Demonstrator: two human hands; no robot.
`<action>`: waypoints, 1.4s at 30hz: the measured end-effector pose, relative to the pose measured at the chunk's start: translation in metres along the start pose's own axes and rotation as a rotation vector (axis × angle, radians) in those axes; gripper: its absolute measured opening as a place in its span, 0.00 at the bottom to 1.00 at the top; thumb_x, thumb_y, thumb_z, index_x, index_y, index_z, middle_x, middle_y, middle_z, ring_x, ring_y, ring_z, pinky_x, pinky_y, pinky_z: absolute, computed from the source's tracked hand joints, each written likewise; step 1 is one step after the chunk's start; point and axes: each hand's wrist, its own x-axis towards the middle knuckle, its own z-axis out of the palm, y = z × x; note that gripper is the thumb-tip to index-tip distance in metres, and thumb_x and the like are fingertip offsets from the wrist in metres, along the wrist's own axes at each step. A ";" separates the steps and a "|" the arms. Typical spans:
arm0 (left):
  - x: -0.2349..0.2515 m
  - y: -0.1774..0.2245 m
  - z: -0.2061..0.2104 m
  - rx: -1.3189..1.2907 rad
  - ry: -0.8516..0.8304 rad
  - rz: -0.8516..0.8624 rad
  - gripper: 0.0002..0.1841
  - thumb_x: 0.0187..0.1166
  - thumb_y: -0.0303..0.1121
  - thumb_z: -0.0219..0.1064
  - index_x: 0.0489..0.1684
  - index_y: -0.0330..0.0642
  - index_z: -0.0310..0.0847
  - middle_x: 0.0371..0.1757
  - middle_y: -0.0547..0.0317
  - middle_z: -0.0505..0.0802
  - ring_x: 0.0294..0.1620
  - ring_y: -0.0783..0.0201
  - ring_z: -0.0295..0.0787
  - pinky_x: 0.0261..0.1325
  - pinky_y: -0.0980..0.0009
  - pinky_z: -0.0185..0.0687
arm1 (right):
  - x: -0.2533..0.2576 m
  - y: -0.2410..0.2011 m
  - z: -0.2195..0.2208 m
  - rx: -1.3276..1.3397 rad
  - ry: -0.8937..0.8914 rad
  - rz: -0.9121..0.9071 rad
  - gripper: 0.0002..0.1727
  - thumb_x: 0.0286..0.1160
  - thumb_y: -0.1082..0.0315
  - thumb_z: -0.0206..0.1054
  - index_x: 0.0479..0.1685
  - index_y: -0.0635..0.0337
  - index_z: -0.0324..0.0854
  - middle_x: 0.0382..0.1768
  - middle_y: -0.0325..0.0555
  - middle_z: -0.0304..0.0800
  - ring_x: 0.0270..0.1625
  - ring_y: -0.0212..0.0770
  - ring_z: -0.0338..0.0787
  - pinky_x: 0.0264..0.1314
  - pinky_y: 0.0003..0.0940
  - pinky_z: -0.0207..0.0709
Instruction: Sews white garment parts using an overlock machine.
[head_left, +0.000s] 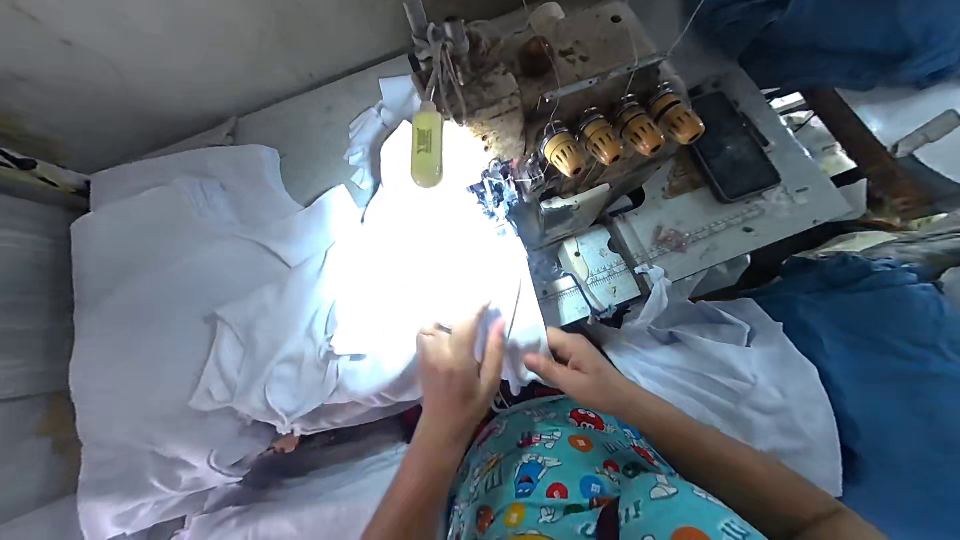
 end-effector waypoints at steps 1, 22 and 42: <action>-0.015 0.004 0.001 -0.044 -0.086 -0.043 0.23 0.87 0.49 0.58 0.57 0.36 0.85 0.44 0.54 0.96 0.47 0.57 0.90 0.55 0.54 0.78 | -0.010 0.003 0.002 -0.006 -0.020 -0.008 0.14 0.86 0.66 0.58 0.53 0.70 0.82 0.43 0.40 0.91 0.46 0.19 0.88 0.53 0.19 0.83; -0.048 -0.012 -0.056 -0.763 -0.300 -0.147 0.12 0.66 0.53 0.79 0.39 0.63 0.89 0.45 0.87 0.92 0.53 0.86 0.86 0.58 0.81 0.83 | -0.054 -0.018 -0.002 0.018 -0.024 -0.149 0.12 0.82 0.72 0.64 0.57 0.69 0.81 0.50 0.37 0.91 0.52 0.21 0.90 0.58 0.21 0.86; -0.101 0.047 -0.031 -0.306 -0.267 0.379 0.07 0.84 0.31 0.66 0.43 0.42 0.91 0.48 0.56 0.96 0.53 0.67 0.88 0.61 0.80 0.77 | -0.081 -0.029 -0.005 0.179 -0.317 0.145 0.08 0.84 0.74 0.60 0.52 0.60 0.83 0.41 0.27 0.92 0.44 0.16 0.88 0.51 0.15 0.82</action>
